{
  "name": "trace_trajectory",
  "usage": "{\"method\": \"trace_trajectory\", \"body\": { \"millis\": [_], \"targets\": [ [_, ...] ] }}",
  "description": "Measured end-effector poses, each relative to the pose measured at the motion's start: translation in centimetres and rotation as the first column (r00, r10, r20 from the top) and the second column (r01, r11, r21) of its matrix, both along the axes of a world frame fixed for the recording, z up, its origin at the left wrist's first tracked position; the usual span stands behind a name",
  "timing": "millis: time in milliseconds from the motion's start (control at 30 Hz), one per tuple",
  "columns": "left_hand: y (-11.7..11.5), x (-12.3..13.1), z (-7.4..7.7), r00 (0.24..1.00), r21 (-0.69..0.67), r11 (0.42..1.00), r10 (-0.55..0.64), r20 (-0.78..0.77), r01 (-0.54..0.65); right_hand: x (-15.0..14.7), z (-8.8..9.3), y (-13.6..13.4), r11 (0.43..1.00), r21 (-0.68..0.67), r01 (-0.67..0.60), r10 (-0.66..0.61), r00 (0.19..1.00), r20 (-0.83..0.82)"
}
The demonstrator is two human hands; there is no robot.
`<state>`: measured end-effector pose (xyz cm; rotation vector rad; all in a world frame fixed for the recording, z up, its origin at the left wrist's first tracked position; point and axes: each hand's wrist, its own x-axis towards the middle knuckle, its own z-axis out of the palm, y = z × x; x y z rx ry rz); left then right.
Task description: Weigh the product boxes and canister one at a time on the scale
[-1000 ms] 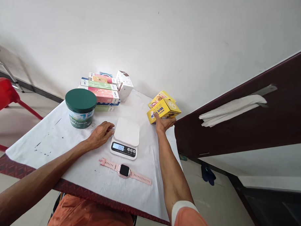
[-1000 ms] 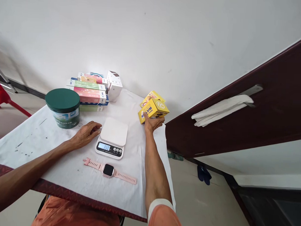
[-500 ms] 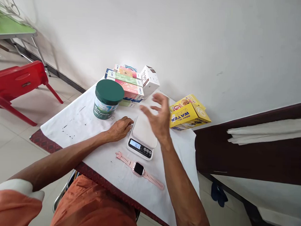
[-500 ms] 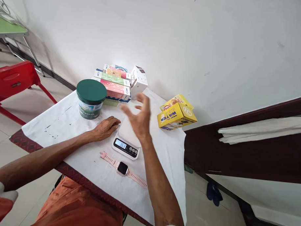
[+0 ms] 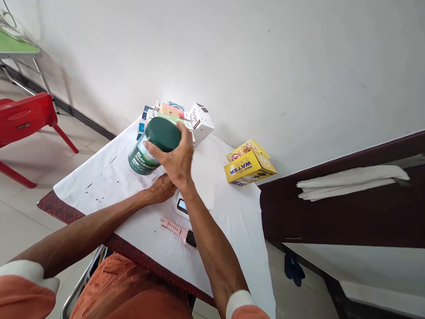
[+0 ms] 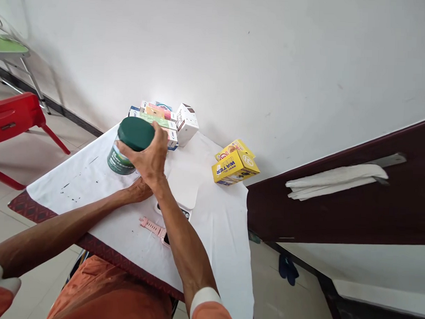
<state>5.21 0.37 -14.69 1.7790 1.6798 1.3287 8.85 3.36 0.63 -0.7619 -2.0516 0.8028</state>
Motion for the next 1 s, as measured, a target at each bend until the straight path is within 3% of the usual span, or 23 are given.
{"method": "trace_trajectory", "body": {
  "millis": [133, 267, 467, 633, 833, 1000],
  "targets": [
    [-0.2, -0.1, 0.7, 1.000, -0.043, 0.999, -0.021, -0.010, 0.021, 5.3, 3.3, 1.4, 0.994, 0.084, 0.065, -0.060, 0.996, -0.069],
    [-0.6, -0.3, 1.7, 1.000, -0.137, 0.991, -0.009, -0.025, 0.005, 11.0, 4.4, 3.0, 0.970, 0.172, 0.173, -0.164, 0.984, -0.064],
    [-0.7, -0.5, 2.0, 0.999, -0.141, 0.990, -0.032, -0.016, 0.029, 16.0, 2.2, 3.7, 0.939, 0.153, 0.308, -0.312, 0.950, -0.003],
    [-0.9, -0.5, 2.5, 0.999, -0.178, 0.984, -0.037, -0.028, 0.031, 17.6, 0.0, 5.1, 0.922, 0.156, 0.355, -0.365, 0.930, 0.036],
    [-1.2, -0.3, 2.9, 0.997, -0.132, 0.989, -0.067, -0.029, 0.063, 18.6, -1.1, 6.3, 0.924, 0.204, 0.325, -0.346, 0.935, 0.079],
    [-1.5, 0.0, 2.8, 0.994, -0.077, 0.993, -0.094, -0.054, 0.090, 19.8, -1.5, 5.2, 0.967, -0.012, 0.255, -0.255, 0.963, -0.082]
  ]
}}
